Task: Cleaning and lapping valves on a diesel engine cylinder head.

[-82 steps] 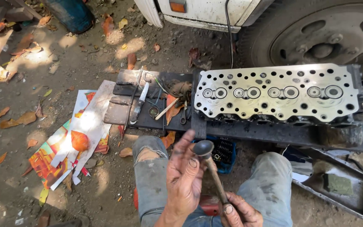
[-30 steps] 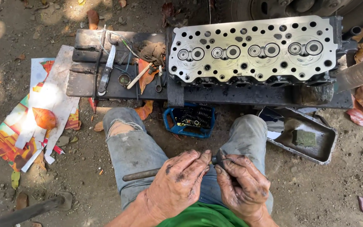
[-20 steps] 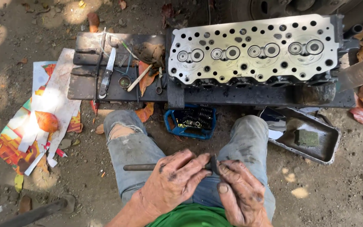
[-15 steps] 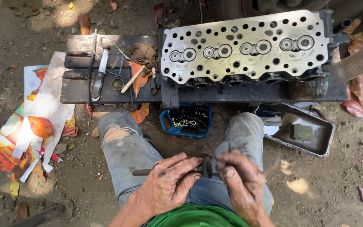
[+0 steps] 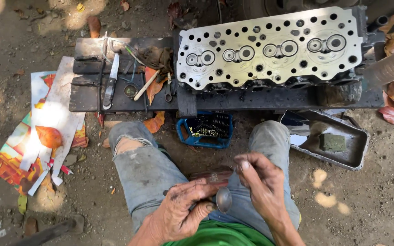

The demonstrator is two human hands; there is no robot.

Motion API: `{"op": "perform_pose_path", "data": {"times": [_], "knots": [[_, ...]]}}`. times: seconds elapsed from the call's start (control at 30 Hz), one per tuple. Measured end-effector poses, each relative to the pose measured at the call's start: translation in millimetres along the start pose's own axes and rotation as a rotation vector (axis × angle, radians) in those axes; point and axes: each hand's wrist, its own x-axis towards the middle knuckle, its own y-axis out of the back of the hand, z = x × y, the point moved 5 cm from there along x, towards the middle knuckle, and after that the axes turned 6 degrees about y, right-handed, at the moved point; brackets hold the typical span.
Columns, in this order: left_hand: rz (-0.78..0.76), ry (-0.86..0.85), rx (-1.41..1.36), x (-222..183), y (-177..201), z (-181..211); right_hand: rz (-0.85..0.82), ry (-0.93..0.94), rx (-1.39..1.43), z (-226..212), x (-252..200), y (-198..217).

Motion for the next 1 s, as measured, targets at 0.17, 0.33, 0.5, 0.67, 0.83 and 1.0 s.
{"op": "perform_pose_path", "data": {"times": [0.17, 0.33, 0.5, 0.67, 0.83, 1.0], "knots": [[0.125, 0.003, 0.137, 3.6, 0.3, -6.8, -0.09, 0.0, 0.326, 7.8, -29.9, -13.8], [0.175, -0.019, 0.232, -0.4, -1.7, -10.1, -0.091, -0.273, 0.706, 19.4, -38.5, -11.9], [0.156, -0.026, 0.348, 3.3, -2.7, -0.4, -0.123, -0.284, 0.553, 17.6, -35.4, -9.3], [0.126, 0.009, 0.561, -18.1, -13.3, -11.1, -0.097, -0.34, 0.585, 24.7, -34.6, -0.7], [0.058, 0.08, 0.592, -15.7, -7.7, -7.7, -0.168, -0.378, 0.572, 27.5, -38.0, 3.8], [-0.014, 0.148, 0.522, -5.1, 3.4, -2.5, -0.248, -0.404, 0.484, 31.6, -34.1, 7.6]]}}
